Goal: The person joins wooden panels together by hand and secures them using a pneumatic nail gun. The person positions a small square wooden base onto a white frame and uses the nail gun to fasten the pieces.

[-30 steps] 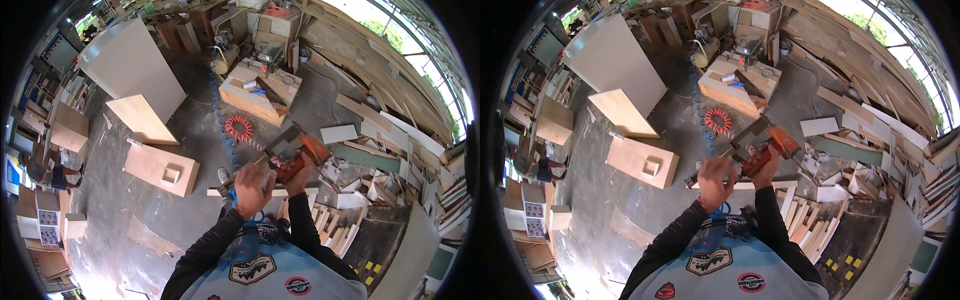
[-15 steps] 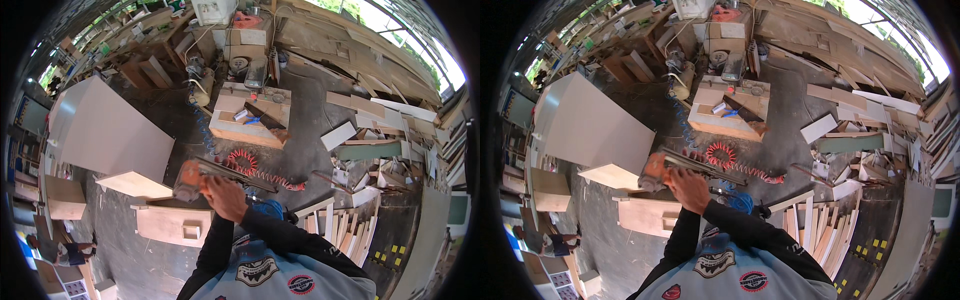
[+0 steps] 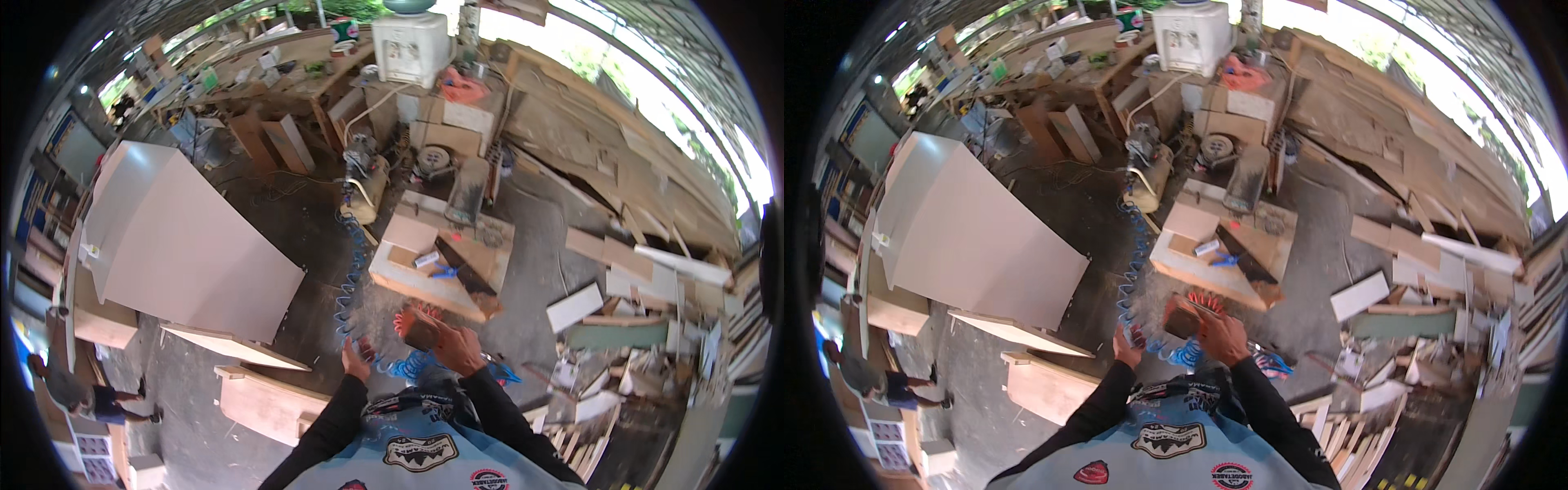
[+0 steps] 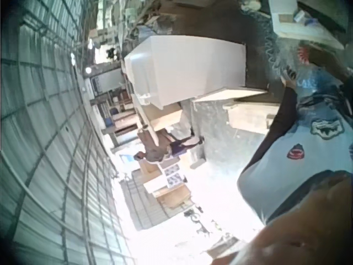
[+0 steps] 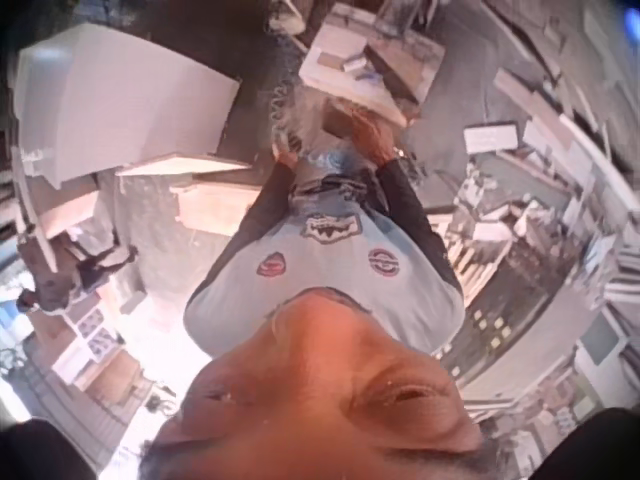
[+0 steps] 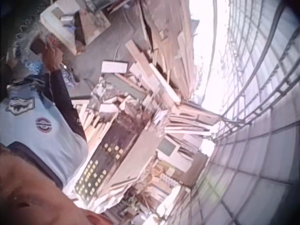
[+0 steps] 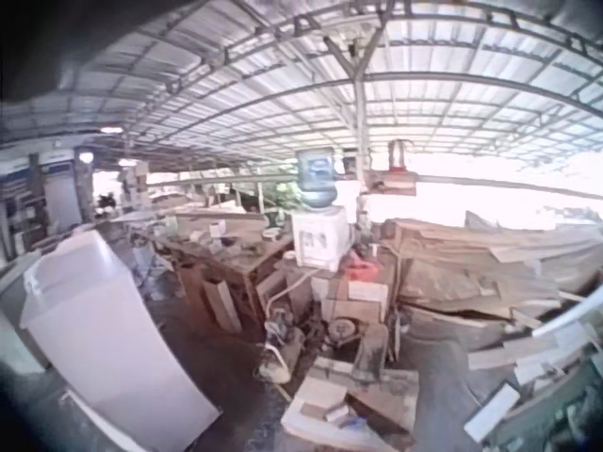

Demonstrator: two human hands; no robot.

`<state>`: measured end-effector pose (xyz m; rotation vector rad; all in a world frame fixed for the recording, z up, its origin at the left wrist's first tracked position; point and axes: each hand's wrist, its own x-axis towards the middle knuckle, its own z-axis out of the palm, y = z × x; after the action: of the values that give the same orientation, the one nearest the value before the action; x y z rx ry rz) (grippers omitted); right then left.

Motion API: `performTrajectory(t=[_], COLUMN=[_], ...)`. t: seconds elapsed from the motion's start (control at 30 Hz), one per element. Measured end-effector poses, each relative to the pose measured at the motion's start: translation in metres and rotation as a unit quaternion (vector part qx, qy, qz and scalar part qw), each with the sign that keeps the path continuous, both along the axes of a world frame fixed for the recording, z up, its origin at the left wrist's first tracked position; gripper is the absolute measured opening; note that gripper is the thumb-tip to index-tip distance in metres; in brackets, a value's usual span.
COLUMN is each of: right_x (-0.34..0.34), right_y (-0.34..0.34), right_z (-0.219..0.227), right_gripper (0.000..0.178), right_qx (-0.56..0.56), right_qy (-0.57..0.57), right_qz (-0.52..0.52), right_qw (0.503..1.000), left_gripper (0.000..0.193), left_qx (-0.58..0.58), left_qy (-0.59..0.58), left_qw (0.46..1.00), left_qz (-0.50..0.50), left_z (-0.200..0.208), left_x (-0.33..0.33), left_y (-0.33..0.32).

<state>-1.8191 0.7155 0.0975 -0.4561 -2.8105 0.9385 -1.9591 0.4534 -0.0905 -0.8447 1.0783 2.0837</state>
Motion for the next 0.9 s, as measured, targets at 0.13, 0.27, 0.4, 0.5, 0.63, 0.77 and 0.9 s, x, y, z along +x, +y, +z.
performTrajectory(t=[0.13, 0.27, 0.4, 0.5, 0.63, 0.77, 0.9], right_x=[0.003, 0.013, 0.014, -0.006, -0.094, -0.172, -0.235], right_y=[0.065, 0.069, 0.040, 0.020, 0.005, -0.010, -0.008], right_z=[-0.030, -0.081, -0.105, -0.123, -0.152, -0.169, -0.184], right_gripper=[0.031, 0.020, 0.028, 0.029, 0.029, 0.028, 0.028], right_qx=[0.038, 0.053, 0.028, 0.020, -0.004, -0.010, -0.022], right_qy=[-0.058, -0.164, -0.162, -0.216, -0.251, -0.279, -0.304], right_qz=[-0.050, -0.146, -0.200, -0.238, -0.253, -0.311, -0.344], right_qw=[0.996, 0.974, 0.966, 0.947, 0.934, 0.909, 0.888], left_gripper=[0.044, 0.042, 0.045, 0.049, 0.057, 0.052, 0.053], left_qx=[-0.125, -0.253, -0.398, -0.415, -0.349, -0.298, -0.272], left_qy=[0.020, 0.056, 0.178, 0.343, 0.368, 0.354, 0.284], left_qw=[0.991, 0.953, 0.848, 0.692, 0.675, 0.644, 0.635], left_qz=[-0.043, -0.157, -0.302, -0.482, -0.536, -0.609, -0.665], left_z=[-0.051, -0.073, -0.118, -0.123, -0.164, -0.217, -0.243], left_x=[-0.062, -0.117, -0.179, -0.228, -0.284, -0.323, -0.357], left_y=[0.023, 0.042, 0.080, 0.148, 0.195, 0.251, 0.281])
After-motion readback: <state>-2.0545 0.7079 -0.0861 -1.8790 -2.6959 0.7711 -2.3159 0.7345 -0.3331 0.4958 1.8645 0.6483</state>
